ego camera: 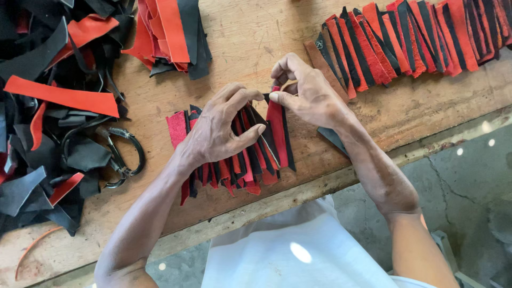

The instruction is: The person repeatedly picks a red fabric strip and a black fabric strip, aligns them edge to edge, and places the paired strip into a growing stack on the table. The process continues with multiple pairs being assembled and stacked.

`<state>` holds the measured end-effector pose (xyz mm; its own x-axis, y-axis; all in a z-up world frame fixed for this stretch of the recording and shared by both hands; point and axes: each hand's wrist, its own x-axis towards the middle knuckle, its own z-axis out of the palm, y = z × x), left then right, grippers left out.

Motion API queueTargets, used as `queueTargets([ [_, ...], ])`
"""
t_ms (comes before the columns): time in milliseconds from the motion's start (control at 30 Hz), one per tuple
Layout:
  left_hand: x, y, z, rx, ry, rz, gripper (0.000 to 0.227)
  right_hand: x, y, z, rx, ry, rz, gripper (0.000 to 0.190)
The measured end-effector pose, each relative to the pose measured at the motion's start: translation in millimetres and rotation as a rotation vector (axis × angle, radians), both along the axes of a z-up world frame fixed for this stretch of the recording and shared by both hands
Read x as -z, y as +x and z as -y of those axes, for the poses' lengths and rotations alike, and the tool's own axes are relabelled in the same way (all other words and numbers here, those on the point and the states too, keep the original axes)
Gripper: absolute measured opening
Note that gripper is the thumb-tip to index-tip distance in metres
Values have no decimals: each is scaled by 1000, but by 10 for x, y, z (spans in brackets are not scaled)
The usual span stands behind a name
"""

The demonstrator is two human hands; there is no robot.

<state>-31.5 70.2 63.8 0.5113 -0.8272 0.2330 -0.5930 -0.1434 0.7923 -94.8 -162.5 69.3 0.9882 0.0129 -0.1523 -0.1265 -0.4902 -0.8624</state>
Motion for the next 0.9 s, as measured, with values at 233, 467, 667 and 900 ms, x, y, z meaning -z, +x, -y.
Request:
queueTargets([
  [233,9,26,34,37,34,-24,33,-24,23,35,16,-82,63,27],
  [467,60,79,122,70,159,-71,40,57,55,83,21,-31,78,27],
  [667,103,-35,269,85,201,110,42,42,69,110,33,-39,75,28],
  [900,63,-169,313,-57,320,114,56,147,24,167,27,-16,112,26],
])
